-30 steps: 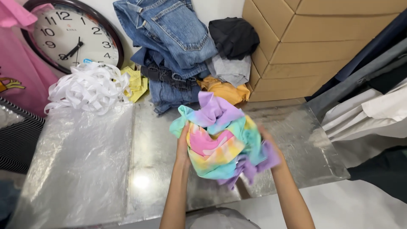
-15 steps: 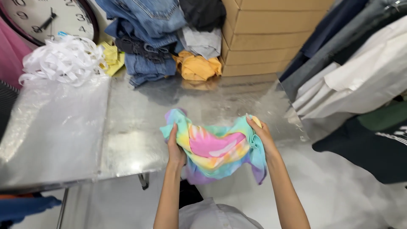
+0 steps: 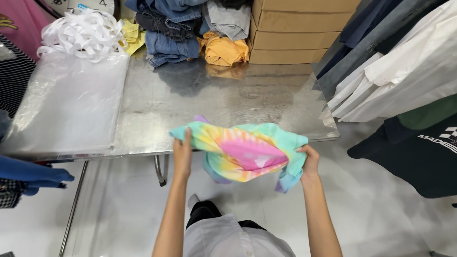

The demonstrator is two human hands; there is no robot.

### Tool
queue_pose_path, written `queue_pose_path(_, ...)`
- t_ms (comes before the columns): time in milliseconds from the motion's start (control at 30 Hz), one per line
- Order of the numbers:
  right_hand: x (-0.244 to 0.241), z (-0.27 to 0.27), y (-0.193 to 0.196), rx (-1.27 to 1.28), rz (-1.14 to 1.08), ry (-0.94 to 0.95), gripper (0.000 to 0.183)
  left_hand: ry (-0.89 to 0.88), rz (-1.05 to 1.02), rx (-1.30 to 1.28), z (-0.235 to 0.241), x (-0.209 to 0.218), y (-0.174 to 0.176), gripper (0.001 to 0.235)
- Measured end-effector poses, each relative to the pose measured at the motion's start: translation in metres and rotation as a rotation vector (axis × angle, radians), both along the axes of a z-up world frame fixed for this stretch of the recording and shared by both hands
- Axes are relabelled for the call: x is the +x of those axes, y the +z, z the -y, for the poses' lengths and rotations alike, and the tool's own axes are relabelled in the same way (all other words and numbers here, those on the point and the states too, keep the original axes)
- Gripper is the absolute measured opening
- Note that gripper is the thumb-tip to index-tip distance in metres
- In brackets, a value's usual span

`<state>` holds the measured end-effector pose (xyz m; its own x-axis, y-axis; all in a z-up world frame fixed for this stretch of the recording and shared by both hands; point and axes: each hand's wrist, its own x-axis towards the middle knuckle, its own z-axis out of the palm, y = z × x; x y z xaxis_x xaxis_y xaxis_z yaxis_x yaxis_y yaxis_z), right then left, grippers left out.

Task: The person picks up various folded garments, including a tie-dye shirt, a black t-shirt, a grey t-shirt, a yellow shirt, and denim shorts, from a metal table. They unfold each item, place it on a hanger, and hang it on a nearby clothing rack.

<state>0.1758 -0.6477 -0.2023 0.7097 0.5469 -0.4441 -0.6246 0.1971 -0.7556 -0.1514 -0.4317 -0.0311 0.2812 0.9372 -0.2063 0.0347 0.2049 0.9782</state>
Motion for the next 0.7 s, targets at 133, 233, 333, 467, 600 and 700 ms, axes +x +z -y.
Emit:
queue_pose_path(133, 0.012, 0.003, 0.002, -0.087, 0.042, -0.005, 0.027, 0.056, 0.073, 0.055, -0.023, -0.011, -0.005, 0.059)
queue_pose_path(233, -0.009, -0.007, 0.021, -0.188, 0.135, 0.113, 0.031, -0.026, -0.024, 0.014, -0.025, -0.002, -0.005, 0.064)
queue_pose_path(333, -0.073, -0.026, 0.109, -0.357, 0.38, 0.19, 0.064, -0.225, -0.124, 0.242, -0.044, 0.038, -0.085, 0.05)
queue_pose_path(467, -0.136, -0.05, 0.19, -0.389, 0.999, 0.679, 0.113, -0.649, 0.017, 0.566, 0.006, 0.091, -0.073, 0.023)
queue_pose_path(600, -0.098, -0.071, 0.12, -0.417, 1.211, 0.474, 0.047, -0.801, 0.151, 0.525, 0.028, 0.089, -0.023, 0.025)
queue_pose_path(700, -0.087, -0.069, 0.088, -0.402, 1.138, 0.309, 0.022, -0.743, 0.149, 0.312, 0.028, 0.061, -0.013, 0.056)
